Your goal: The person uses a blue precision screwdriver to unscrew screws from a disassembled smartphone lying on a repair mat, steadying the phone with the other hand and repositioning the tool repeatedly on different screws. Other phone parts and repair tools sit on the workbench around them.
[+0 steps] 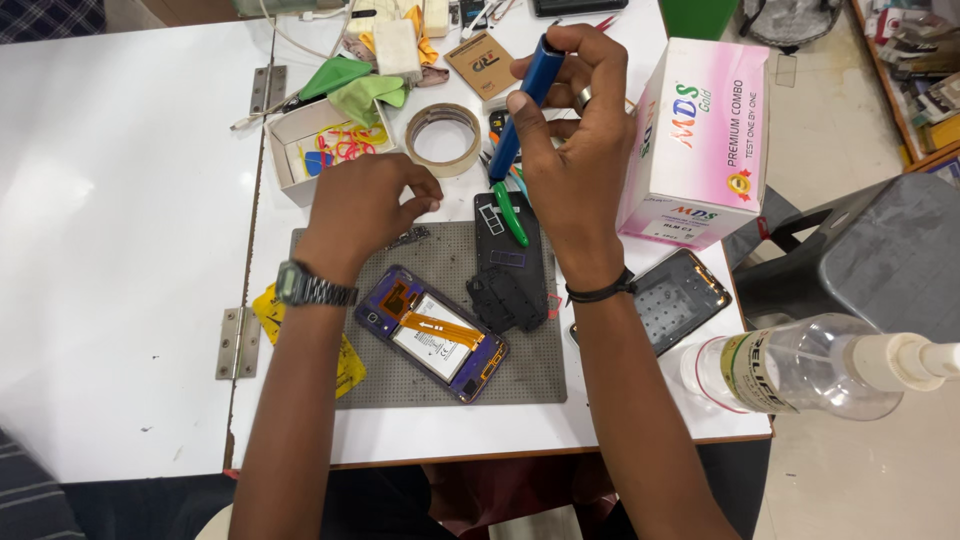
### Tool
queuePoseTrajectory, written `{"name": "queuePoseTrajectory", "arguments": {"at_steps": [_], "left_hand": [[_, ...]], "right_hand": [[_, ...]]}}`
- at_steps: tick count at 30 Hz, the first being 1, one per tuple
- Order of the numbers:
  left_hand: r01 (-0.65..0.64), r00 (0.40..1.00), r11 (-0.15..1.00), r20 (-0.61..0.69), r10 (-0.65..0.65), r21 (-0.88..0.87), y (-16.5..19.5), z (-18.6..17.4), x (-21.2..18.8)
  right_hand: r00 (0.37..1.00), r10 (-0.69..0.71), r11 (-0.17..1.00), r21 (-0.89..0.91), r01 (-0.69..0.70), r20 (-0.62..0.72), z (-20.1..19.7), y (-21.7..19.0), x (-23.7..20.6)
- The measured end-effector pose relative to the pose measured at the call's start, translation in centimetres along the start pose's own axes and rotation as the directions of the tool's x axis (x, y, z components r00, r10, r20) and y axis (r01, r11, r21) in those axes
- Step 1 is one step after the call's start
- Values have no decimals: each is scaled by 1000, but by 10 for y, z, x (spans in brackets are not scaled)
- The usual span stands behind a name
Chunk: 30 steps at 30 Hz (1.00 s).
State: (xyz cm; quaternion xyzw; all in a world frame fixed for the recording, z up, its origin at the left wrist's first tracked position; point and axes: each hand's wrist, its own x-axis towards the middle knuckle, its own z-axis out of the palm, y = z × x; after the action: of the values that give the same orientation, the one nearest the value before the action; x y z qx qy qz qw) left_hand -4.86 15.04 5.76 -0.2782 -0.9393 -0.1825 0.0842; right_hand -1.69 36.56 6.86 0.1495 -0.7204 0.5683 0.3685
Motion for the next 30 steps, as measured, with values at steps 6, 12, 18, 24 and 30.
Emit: {"name": "queuePoseTrajectory", "arguments": {"at_steps": [6,12,18,24,30], "left_hand": [[18,997,1000,-80,-16,16,-23,20,38],[-149,797,987,-584,155,59,-46,22,79],[-172,823,978,-563,77,-117,-49,9,53],[-65,862,920,-487,-144,-386,-22,-6,-21],[46,844,876,-451,-292,-481,-22,-21,-81]], "right_hand": [[1000,15,1000,10,-15,1,3,-1,0],[1000,29,1000,5,-29,2,7,-6,0],[999,33,999,1,-33,-4,6,-5,-1],[999,28,999,44,-29,15,13,-7,-1],[994,-15,1000,-1,15,112,32,-15,-10]]}}
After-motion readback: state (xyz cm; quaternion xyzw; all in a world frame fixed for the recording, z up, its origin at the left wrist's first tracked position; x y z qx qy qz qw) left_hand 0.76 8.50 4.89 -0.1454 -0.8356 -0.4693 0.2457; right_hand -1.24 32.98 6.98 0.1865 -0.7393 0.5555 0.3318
